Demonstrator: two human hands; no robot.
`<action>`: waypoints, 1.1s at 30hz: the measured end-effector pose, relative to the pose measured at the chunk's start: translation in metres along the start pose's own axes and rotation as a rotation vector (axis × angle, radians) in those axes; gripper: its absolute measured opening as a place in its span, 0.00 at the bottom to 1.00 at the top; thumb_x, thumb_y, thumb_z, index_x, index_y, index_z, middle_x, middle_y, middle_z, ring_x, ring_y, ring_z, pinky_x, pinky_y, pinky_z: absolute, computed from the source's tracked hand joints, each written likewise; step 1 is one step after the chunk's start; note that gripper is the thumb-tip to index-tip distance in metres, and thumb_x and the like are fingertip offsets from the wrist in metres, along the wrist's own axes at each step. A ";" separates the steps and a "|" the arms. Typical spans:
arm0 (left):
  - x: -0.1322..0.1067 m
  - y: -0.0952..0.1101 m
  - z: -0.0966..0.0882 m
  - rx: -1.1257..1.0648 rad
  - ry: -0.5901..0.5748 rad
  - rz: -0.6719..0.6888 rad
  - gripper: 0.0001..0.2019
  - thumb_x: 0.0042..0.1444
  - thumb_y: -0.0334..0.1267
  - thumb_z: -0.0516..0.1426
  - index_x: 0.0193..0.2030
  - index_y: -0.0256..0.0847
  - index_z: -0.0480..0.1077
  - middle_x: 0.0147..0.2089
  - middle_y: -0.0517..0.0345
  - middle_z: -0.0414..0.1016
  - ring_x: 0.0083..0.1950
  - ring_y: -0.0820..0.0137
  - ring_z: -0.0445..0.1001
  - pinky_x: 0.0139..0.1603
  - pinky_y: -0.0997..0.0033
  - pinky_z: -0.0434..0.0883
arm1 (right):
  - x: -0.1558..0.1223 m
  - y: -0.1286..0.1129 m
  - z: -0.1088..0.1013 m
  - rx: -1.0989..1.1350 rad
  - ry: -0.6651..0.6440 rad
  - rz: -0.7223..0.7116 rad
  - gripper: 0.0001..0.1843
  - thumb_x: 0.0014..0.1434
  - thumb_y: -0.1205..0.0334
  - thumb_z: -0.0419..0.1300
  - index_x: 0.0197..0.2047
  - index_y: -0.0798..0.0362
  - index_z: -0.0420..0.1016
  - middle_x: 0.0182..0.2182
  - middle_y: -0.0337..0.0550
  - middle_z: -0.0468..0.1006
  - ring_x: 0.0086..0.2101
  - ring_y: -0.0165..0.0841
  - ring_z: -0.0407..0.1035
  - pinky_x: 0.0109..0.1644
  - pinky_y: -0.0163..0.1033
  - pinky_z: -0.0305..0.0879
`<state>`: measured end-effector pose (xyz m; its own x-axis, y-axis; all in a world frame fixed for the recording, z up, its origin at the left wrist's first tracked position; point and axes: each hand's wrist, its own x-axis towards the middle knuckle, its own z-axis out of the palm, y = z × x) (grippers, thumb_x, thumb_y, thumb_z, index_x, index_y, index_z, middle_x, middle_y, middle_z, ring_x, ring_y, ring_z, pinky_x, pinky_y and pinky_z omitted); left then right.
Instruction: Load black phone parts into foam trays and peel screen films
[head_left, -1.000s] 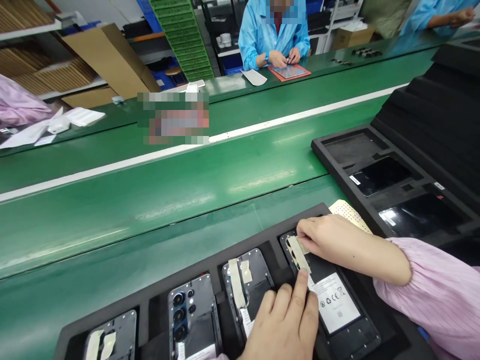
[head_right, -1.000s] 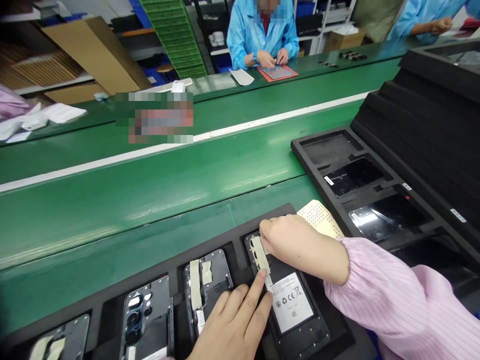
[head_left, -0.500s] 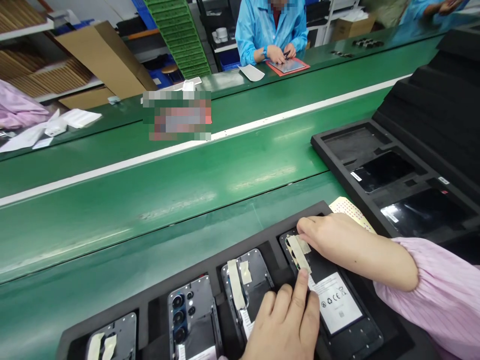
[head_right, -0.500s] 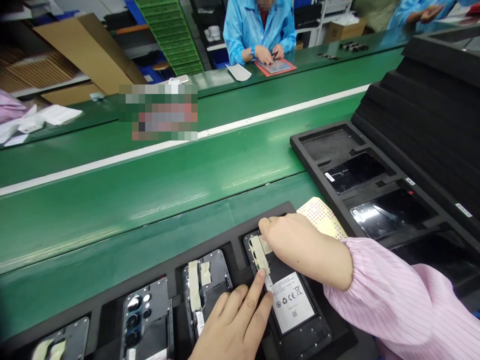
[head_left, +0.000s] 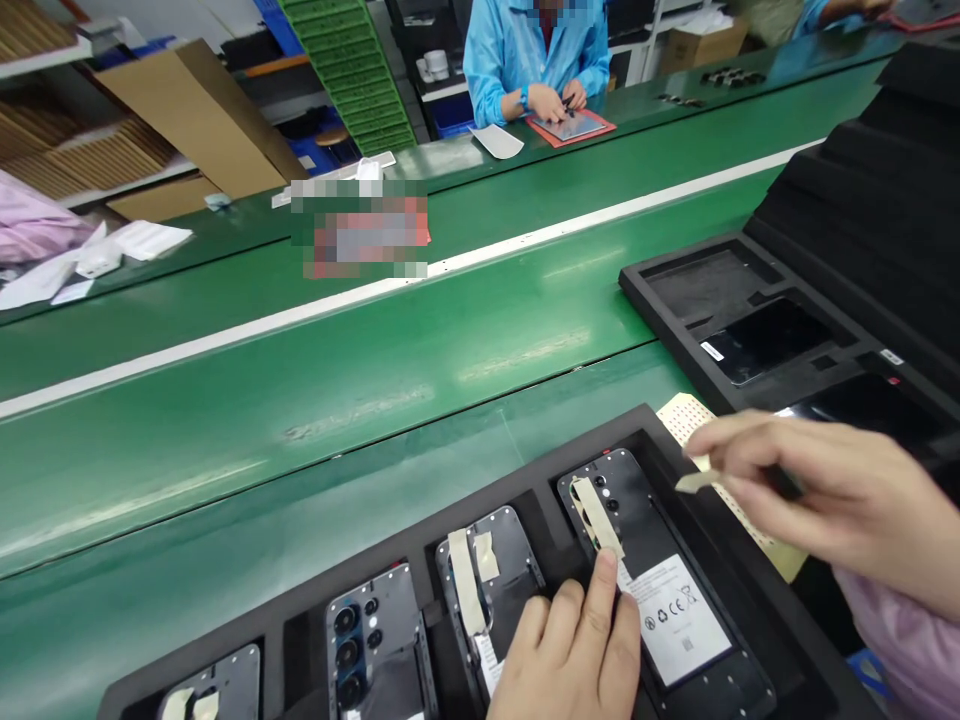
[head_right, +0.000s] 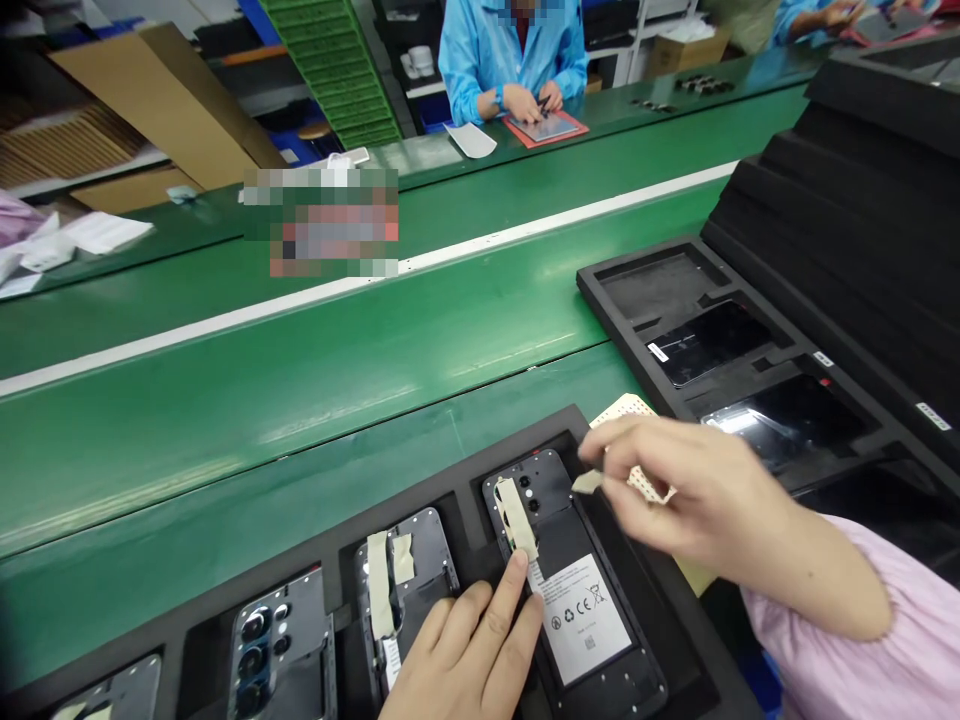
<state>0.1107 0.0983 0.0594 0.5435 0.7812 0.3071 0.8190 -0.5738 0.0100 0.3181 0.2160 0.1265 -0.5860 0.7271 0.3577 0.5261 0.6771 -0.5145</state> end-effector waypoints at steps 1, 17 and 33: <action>0.001 0.000 -0.001 0.001 -0.008 0.000 0.11 0.59 0.39 0.52 0.45 0.46 0.72 0.53 0.60 0.75 0.40 0.65 0.66 0.38 0.69 0.60 | -0.002 0.002 -0.007 0.016 0.035 0.053 0.09 0.60 0.67 0.51 0.28 0.49 0.62 0.29 0.39 0.75 0.26 0.30 0.71 0.22 0.31 0.63; 0.005 0.010 0.021 -0.027 0.313 -0.113 0.09 0.59 0.32 0.52 0.34 0.43 0.72 0.41 0.58 0.80 0.35 0.65 0.67 0.33 0.66 0.59 | 0.003 0.018 0.035 0.163 -0.173 0.062 0.07 0.62 0.68 0.48 0.34 0.50 0.65 0.28 0.37 0.70 0.28 0.30 0.65 0.30 0.34 0.60; 0.003 0.002 0.004 -0.001 0.074 -0.020 0.16 0.58 0.51 0.50 0.43 0.46 0.73 0.51 0.59 0.76 0.37 0.67 0.68 0.35 0.68 0.62 | 0.022 0.013 0.057 -0.313 -0.163 -0.115 0.11 0.51 0.68 0.66 0.37 0.53 0.69 0.33 0.43 0.72 0.32 0.37 0.62 0.33 0.39 0.60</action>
<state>0.1142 0.1002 0.0568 0.5119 0.7722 0.3764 0.8293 -0.5585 0.0177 0.2767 0.2341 0.0836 -0.7295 0.6338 0.2571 0.5994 0.7735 -0.2059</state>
